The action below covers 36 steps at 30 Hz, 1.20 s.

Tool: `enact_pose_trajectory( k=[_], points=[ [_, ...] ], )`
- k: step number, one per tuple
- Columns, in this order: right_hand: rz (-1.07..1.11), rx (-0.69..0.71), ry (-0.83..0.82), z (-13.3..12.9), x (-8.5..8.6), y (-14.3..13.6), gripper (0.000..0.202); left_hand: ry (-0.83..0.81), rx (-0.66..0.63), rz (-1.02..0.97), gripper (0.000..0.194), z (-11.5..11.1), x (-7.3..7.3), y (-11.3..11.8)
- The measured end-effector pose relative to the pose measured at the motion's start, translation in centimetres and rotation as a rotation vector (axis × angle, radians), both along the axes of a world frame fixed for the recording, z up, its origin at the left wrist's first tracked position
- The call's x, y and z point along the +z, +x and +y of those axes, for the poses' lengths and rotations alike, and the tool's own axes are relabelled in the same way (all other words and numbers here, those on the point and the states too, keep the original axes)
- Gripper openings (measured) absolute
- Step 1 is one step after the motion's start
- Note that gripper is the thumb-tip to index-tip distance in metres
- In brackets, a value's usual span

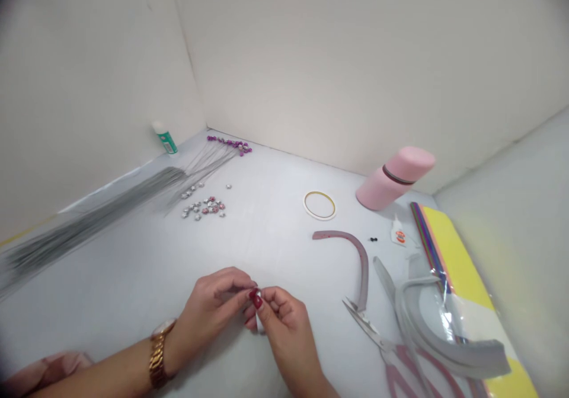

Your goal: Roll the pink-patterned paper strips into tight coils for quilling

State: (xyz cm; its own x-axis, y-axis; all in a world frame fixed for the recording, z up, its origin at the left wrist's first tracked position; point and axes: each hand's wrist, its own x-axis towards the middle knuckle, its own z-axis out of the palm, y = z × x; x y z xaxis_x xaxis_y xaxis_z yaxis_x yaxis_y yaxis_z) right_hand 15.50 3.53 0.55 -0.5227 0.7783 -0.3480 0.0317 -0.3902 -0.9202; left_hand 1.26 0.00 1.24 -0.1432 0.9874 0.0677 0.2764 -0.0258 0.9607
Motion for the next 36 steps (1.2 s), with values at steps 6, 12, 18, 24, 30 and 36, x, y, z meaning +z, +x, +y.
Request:
enact_pose_trajectory(
  k=[6, 12, 18, 24, 30, 36],
  points=[
    [0.07, -0.035, -0.047, 0.0, -0.1, 0.1, 0.017, 0.176, -0.117, 0.218, 0.017, 0.1, -0.2, -0.7],
    [0.047, -0.092, -0.041, 0.1, -0.4, 0.0, 0.017, 0.044, -0.075, -0.044, 0.017, 0.1, -0.3, -0.3],
    [0.006, -0.069, 0.005, -0.1, -0.4, 0.1, 0.02, -0.193, -0.059, -0.527, 0.013, 0.2, -0.3, 0.4],
    [-0.053, -0.03, 0.003, -0.1, -0.4, 0.2, 0.021, -0.265, -0.032, -0.599, 0.012, 0.4, -0.1, 0.5],
    [-0.09, -0.031, 0.019, 0.0, -0.4, 0.1, 0.022, -0.309, -0.012, -0.581, 0.014, 0.5, 0.1, 0.6],
    [-0.105, -0.007, 0.07, 0.1, 0.0, 0.1, 0.027, -0.315, -0.002, -0.525, 0.015, 0.4, 0.2, 0.7]
  ],
)
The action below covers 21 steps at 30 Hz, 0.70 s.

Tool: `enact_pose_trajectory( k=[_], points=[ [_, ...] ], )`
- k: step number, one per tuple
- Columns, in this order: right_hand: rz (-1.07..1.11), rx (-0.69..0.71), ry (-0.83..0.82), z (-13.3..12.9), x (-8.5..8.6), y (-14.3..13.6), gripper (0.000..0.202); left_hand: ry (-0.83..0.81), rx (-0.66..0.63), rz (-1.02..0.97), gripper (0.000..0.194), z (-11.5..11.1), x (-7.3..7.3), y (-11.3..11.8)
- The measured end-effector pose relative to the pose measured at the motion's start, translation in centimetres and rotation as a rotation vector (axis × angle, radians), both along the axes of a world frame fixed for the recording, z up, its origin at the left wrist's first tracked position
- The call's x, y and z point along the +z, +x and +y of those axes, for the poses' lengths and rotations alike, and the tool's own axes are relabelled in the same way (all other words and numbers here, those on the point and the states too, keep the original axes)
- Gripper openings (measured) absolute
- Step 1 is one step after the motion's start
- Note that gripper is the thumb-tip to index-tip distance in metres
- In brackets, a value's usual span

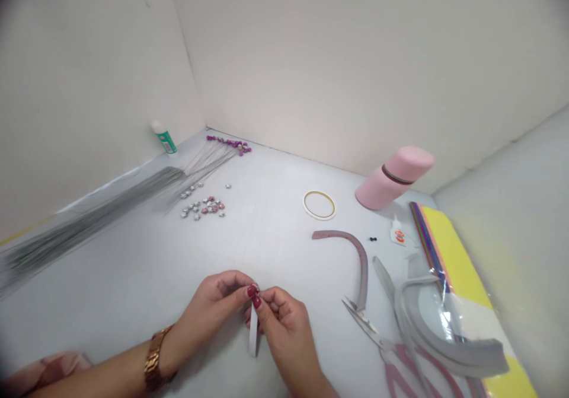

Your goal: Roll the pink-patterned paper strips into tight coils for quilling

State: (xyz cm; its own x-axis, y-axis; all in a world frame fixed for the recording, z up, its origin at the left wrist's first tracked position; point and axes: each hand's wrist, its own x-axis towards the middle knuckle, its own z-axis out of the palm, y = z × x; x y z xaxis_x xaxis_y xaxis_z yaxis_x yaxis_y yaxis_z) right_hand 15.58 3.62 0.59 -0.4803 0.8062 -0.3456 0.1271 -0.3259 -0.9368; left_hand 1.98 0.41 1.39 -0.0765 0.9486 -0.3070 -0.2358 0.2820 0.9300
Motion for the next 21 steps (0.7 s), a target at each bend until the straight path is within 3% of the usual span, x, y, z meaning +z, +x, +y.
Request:
enact_pose_trajectory(
  k=[3, 10, 16, 21],
  points=[
    [-0.002, 0.004, 0.004, 0.0, 0.1, 0.0, 0.027, 0.03, 0.002, 0.08, 0.014, -0.1, -0.1, -0.1],
    [-0.009, -0.022, -0.003, -0.1, -0.3, 0.0, 0.028, 0.308, -0.046, 0.601, 0.015, -0.5, 0.1, -0.7],
    [0.083, -0.03, -0.025, -0.1, -0.2, 0.2, 0.025, 0.48, -0.114, 0.755, 0.016, -0.4, -0.3, -1.0],
    [0.11, -0.073, -0.038, 0.0, -0.2, 0.2, 0.022, 0.516, -0.158, 0.734, 0.019, -0.5, -0.3, -1.1]
  ],
)
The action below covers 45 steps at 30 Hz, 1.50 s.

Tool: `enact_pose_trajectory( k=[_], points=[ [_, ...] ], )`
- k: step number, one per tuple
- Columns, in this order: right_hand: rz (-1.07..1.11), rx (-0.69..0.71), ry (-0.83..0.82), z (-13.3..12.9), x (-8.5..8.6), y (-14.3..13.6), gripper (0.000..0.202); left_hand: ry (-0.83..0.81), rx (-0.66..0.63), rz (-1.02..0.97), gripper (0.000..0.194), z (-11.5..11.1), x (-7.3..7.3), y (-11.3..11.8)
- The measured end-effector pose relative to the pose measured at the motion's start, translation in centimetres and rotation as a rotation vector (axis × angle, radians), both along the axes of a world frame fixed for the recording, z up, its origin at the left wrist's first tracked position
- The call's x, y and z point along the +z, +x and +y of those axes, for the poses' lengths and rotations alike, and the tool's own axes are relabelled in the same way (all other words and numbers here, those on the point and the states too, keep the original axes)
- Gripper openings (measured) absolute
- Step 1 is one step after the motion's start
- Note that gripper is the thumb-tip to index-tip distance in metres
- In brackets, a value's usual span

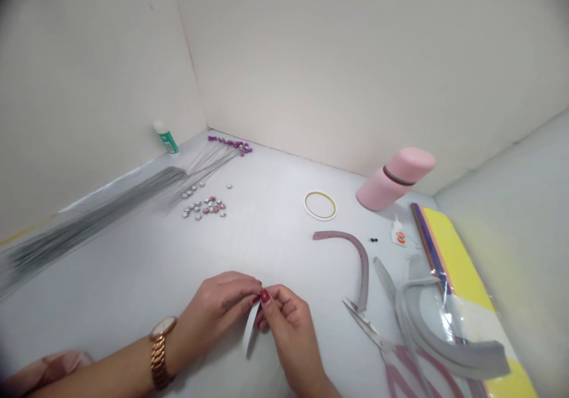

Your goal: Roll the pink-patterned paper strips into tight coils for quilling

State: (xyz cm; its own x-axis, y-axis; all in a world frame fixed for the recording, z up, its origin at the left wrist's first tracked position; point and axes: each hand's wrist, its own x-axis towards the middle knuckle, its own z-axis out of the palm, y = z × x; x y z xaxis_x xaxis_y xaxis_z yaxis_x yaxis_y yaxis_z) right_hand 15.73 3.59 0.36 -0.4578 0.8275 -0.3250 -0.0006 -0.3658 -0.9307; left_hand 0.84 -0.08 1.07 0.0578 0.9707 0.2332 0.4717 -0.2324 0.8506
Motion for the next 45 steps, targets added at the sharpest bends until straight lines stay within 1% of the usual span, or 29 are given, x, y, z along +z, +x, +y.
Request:
enact_pose_trajectory(
  k=[3, 5, 8, 10, 15, 18, 20, 22, 25, 27, 29, 30, 32, 34, 36, 38, 40, 43, 45],
  points=[
    [0.042, -0.014, -0.024, 0.2, -0.2, -0.1, 0.018, -0.035, -0.024, -0.076, 0.023, 0.0, 0.3, 0.0],
    [0.045, -0.016, -0.031, 0.2, -0.3, -0.1, 0.018, -0.082, -0.015, -0.147, 0.022, 0.0, 0.5, 0.0],
    [0.025, -0.018, -0.034, 0.2, -0.3, -0.1, 0.02, -0.205, 0.046, -0.252, 0.019, 0.2, 0.5, 0.0],
    [0.019, -0.015, -0.036, 0.1, -0.3, -0.1, 0.021, -0.257, 0.084, -0.296, 0.018, 0.3, 0.4, 0.0],
    [0.005, -0.014, -0.024, 0.0, -0.2, 0.0, 0.022, -0.241, 0.063, -0.286, 0.014, 0.4, 0.5, 0.0],
    [-0.006, -0.007, -0.062, 0.0, 0.0, -0.1, 0.022, -0.282, 0.12, -0.332, 0.01, 0.3, 0.5, 0.2],
    [-0.008, -0.005, -0.088, 0.0, 0.1, -0.1, 0.023, -0.341, 0.152, -0.429, 0.009, 0.3, 0.4, 0.5],
    [-0.018, -0.002, -0.092, 0.0, 0.2, -0.2, 0.023, -0.394, 0.158, -0.555, 0.008, 0.3, 0.2, 0.7],
    [-0.059, 0.014, -0.073, 0.0, 0.2, -0.2, 0.024, -0.436, 0.156, -0.731, 0.009, 0.4, 0.0, 1.0],
    [-0.085, 0.03, -0.06, 0.1, 0.0, -0.2, 0.024, -0.455, 0.168, -0.793, 0.01, 0.5, 0.0, 1.1],
    [-0.088, 0.038, -0.057, 0.1, -0.1, -0.1, 0.023, -0.469, 0.175, -0.8, 0.011, 0.5, -0.1, 1.1],
    [-0.083, 0.04, -0.062, 0.1, -0.1, -0.1, 0.022, -0.464, 0.178, -0.771, 0.011, 0.4, -0.1, 1.1],
    [-0.068, 0.039, -0.072, 0.1, -0.2, -0.2, 0.021, -0.414, 0.195, -0.641, 0.009, 0.3, -0.1, 1.0],
    [-0.057, 0.036, -0.081, 0.0, -0.2, -0.2, 0.02, -0.309, 0.21, -0.444, 0.008, 0.1, -0.1, 0.8],
    [-0.043, 0.026, -0.082, 0.0, -0.2, -0.2, 0.02, -0.206, 0.197, -0.279, 0.009, -0.1, 0.1, 0.5],
    [-0.03, 0.022, -0.079, -0.1, -0.1, -0.2, 0.019, -0.175, 0.179, -0.223, 0.011, -0.1, 0.2, 0.4],
    [-0.023, 0.026, -0.074, -0.1, 0.0, -0.2, 0.019, -0.252, 0.198, -0.308, 0.01, 0.1, 0.2, 0.4],
    [-0.014, 0.048, -0.067, 0.0, 0.2, -0.2, 0.017, -0.426, 0.224, -0.572, 0.007, 0.5, 0.0, 0.6],
    [-0.008, 0.056, -0.062, 0.0, 0.2, -0.2, 0.018, -0.475, 0.221, -0.677, 0.008, 0.7, -0.2, 0.7]
  ],
)
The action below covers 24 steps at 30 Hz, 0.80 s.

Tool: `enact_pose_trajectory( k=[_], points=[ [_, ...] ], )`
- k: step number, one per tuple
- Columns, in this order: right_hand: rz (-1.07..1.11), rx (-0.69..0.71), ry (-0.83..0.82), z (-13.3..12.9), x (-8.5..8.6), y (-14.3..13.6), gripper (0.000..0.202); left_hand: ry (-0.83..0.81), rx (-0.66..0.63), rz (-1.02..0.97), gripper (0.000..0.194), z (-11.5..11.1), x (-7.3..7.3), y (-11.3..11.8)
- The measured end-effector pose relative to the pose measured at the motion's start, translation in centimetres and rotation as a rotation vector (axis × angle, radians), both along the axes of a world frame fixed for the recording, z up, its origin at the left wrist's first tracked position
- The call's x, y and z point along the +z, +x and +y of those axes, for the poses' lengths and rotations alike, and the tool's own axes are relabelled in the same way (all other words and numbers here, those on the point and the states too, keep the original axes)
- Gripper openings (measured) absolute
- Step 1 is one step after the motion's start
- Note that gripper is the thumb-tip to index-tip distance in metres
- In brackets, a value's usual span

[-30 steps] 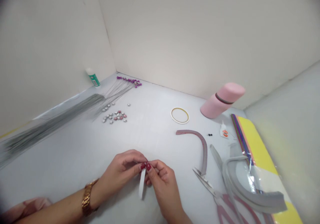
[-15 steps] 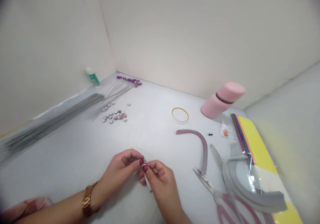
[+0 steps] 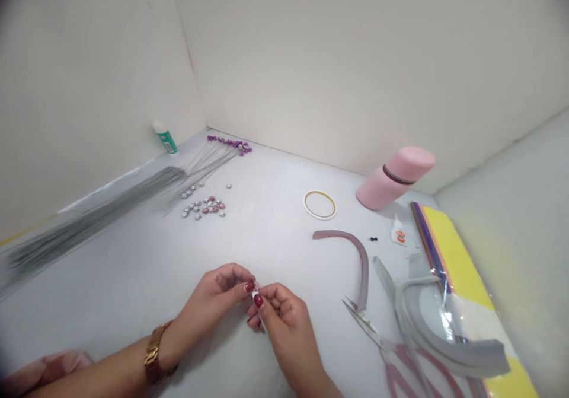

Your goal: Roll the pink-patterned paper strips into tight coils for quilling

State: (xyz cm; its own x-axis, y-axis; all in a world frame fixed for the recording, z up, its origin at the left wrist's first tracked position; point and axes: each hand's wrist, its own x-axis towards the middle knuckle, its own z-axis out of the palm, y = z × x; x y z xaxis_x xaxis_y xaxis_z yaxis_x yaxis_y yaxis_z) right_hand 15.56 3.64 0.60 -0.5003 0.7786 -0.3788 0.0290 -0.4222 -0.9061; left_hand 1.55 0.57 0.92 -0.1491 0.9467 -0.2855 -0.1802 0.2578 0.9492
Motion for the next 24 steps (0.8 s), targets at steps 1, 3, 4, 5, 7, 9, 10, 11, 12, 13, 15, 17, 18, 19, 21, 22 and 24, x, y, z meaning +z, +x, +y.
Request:
enact_pose_trajectory(
  k=[1, 3, 4, 5, 7, 9, 10, 11, 12, 13, 15, 17, 18, 19, 21, 22, 24],
  points=[
    [0.0, 0.001, 0.001, 0.01, 0.01, 0.01, 0.018, -0.001, 0.002, -0.005, 0.007, -0.01, -0.03, 0.03],
    [-0.005, -0.002, 0.0, -0.01, -0.07, 0.06, 0.018, 0.031, 0.009, 0.088, 0.006, -0.17, -0.04, -0.01],
    [-0.011, -0.004, 0.001, -0.04, -0.15, 0.09, 0.018, 0.069, 0.006, 0.178, 0.006, -0.28, -0.01, -0.07],
    [-0.019, -0.009, 0.0, -0.07, -0.25, 0.12, 0.018, 0.124, -0.001, 0.281, 0.007, -0.4, 0.01, -0.16],
    [-0.028, -0.016, -0.004, -0.14, -0.42, 0.16, 0.018, 0.261, -0.028, 0.47, 0.01, -0.58, 0.05, -0.37],
    [-0.022, -0.023, -0.015, -0.18, -0.48, 0.15, 0.018, 0.375, -0.061, 0.585, 0.012, -0.66, 0.0, -0.56],
    [-0.015, -0.026, -0.02, -0.19, -0.47, 0.14, 0.018, 0.416, -0.072, 0.618, 0.012, -0.67, -0.05, -0.63],
    [-0.005, -0.033, -0.023, -0.17, -0.42, 0.11, 0.018, 0.448, -0.08, 0.64, 0.013, -0.67, -0.12, -0.68],
    [0.004, -0.041, -0.026, -0.15, -0.36, 0.08, 0.018, 0.474, -0.09, 0.657, 0.014, -0.66, -0.19, -0.71],
    [0.012, -0.051, -0.029, -0.12, -0.3, 0.05, 0.018, 0.495, -0.101, 0.667, 0.015, -0.66, -0.24, -0.73],
    [0.026, -0.074, -0.038, -0.05, -0.21, -0.01, 0.018, 0.515, -0.125, 0.666, 0.016, -0.67, -0.27, -0.72],
    [0.039, -0.094, -0.05, 0.01, -0.22, -0.06, 0.018, 0.5, -0.149, 0.637, 0.017, -0.7, -0.18, -0.68],
    [0.046, -0.103, -0.052, 0.02, -0.26, -0.09, 0.017, 0.482, -0.153, 0.61, 0.017, -0.72, -0.09, -0.64],
    [0.052, -0.112, -0.051, 0.03, -0.31, -0.11, 0.017, 0.456, -0.15, 0.574, 0.018, -0.74, 0.0, -0.59],
    [0.062, -0.119, -0.048, 0.02, -0.42, -0.16, 0.017, 0.392, -0.128, 0.48, 0.018, -0.76, 0.14, -0.46],
    [0.065, -0.119, -0.047, 0.01, -0.46, -0.18, 0.017, 0.357, -0.119, 0.427, 0.017, -0.76, 0.15, -0.38],
    [0.059, -0.115, -0.043, -0.03, -0.49, -0.2, 0.017, 0.29, -0.115, 0.321, 0.014, -0.73, 0.01, -0.22]
  ],
)
